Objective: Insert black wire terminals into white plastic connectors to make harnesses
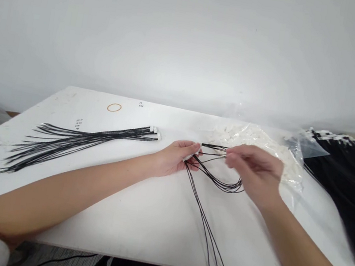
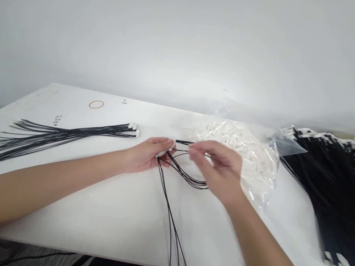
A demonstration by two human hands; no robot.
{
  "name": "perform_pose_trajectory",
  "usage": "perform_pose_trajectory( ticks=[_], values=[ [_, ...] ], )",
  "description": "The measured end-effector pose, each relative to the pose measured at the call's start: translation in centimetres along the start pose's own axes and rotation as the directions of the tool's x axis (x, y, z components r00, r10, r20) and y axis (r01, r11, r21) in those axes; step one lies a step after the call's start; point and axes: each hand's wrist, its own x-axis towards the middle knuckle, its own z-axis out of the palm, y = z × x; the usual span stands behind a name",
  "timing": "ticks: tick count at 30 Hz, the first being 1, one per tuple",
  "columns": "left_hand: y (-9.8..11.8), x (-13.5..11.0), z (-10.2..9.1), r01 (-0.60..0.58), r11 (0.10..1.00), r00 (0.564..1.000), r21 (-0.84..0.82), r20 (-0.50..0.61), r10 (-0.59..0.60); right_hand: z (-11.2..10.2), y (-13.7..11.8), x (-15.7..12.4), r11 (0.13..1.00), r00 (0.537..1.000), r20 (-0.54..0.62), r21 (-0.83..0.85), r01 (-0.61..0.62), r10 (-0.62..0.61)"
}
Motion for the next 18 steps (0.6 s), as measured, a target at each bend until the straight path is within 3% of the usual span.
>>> perform_pose_trajectory(
  ticks=[3,7,9,13,15,18],
  values=[
    [0.0,0.0,0.0,0.004,1.0,1.0,0.012,-0.006,-0.004,-1.1,0.3,1.1,0.947,0.943,-0.271,0.303,-0.105,0.191],
    [0.0,0.0,-0.1,0.007,1.0,1.0,0.019,-0.014,-0.007,-3.2,0.4,2.4,0.872,0.83,-0.431,0.474,-0.125,0.354],
    [0.0,0.0,-0.1,0.014,1.0,1.0,0.023,-0.019,-0.014,-4.1,0.2,2.8,0.823,0.824,-0.403,0.553,-0.128,0.399],
    [-0.1,0.0,0.0,0.021,1.0,0.999,0.017,-0.024,-0.021,-4.4,-0.7,2.7,0.68,0.865,-0.205,0.708,-0.192,0.457],
    [-0.1,0.0,0.0,0.012,1.0,1.0,0.008,-0.018,-0.012,-3.9,-1.1,2.2,0.72,0.871,-0.115,0.62,-0.312,0.477],
    [-0.1,0.0,0.0,0.001,1.0,1.0,0.001,-0.012,-0.001,-2.8,-1.6,1.4,0.837,0.884,0.05,0.301,-0.457,0.465]
  ],
)
